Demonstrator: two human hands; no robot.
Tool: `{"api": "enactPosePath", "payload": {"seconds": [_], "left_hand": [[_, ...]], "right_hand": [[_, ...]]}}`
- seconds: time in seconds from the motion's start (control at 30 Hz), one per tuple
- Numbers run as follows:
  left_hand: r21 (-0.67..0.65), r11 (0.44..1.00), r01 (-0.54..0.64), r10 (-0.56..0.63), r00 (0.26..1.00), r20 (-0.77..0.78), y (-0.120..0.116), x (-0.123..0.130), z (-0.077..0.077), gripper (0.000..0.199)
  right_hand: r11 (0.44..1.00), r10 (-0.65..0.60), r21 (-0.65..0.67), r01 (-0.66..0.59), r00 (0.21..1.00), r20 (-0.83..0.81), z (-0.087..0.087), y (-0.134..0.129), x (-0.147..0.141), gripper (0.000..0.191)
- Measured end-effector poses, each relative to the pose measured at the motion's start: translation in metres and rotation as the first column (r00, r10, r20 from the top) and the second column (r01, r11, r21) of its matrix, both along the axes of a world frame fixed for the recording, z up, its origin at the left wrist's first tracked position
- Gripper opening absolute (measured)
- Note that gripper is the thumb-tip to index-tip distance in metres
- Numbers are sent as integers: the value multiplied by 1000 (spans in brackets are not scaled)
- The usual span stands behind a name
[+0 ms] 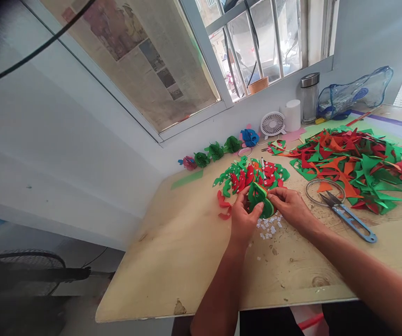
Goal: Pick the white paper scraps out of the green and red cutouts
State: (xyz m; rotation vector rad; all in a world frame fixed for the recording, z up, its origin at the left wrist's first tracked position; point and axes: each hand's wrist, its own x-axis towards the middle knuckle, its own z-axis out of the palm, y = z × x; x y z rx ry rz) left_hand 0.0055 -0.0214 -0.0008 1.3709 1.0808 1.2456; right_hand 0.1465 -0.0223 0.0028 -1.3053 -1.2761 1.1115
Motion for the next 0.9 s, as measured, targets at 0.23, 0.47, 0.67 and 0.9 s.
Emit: {"api": "enactPosePath", "payload": {"seconds": [0.23,0.47,0.67,0.9], "left_hand": [[22,1000,-20,21,999,-46,-1,1,-1,50],[2,1000,-4,4,998,-57,-1,2,-3,53],[19,1000,0,2,996,-94,-1,3,0,53],[34,999,-16,19,994,-105,-2,3,2,46]], "right_hand": [[1000,13,19,-12,1000,-4,-3,0,0,35],[999,32,-11,-33,998,-50,-1,0,-1,36],[999,24,-35,-27,996,-87,-1,0,-2,37],[998,8,-62,-18,988,-156,1,1,-3,31]]}}
